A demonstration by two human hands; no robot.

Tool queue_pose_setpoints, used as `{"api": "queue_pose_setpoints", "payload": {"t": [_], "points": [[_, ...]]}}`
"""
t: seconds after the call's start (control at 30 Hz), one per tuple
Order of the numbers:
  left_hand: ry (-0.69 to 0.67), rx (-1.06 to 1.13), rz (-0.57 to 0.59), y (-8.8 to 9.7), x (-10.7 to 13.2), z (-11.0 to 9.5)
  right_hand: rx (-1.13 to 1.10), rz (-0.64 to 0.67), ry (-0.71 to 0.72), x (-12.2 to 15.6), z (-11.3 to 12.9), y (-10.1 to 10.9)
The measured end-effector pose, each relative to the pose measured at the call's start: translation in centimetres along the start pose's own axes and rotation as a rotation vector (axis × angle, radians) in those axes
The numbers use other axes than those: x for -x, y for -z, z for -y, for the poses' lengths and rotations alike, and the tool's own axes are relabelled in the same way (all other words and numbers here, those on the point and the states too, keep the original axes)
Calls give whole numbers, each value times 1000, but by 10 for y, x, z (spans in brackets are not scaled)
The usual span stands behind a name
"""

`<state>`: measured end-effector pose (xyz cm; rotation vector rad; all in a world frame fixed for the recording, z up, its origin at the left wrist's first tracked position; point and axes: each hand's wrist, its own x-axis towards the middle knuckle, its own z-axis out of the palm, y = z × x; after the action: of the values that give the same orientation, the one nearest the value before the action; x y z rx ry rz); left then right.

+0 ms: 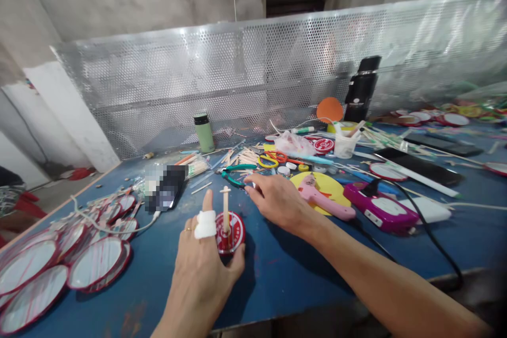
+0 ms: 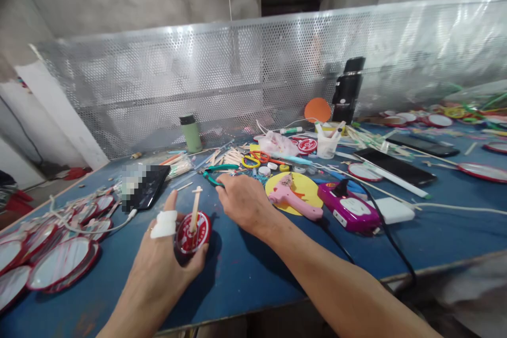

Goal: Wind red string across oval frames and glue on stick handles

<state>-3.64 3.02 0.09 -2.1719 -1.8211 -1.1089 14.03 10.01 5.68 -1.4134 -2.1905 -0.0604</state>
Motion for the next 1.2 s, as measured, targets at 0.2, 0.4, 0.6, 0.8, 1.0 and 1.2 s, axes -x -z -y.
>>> {"api": "queue_pose_setpoints", "payload": {"t": [0.2, 0.4, 0.6, 0.8, 1.0, 1.2], "points": [[111, 84, 10, 4, -3, 3, -361, 89, 97, -2, 1, 8], [96, 121, -120, 6, -4, 3, -707, 425, -50, 5, -1, 18], [48, 133, -171, 2, -3, 3, -1126, 770, -228, 31, 6, 13], [61, 156, -176, -4, -2, 8, -1132, 777, -309, 47, 8, 3], [185, 280, -108, 1, -3, 3, -1147, 557, -165, 44, 2, 41], [322, 724, -84, 11, -2, -8, -1271, 93, -92, 14, 4, 62]]}}
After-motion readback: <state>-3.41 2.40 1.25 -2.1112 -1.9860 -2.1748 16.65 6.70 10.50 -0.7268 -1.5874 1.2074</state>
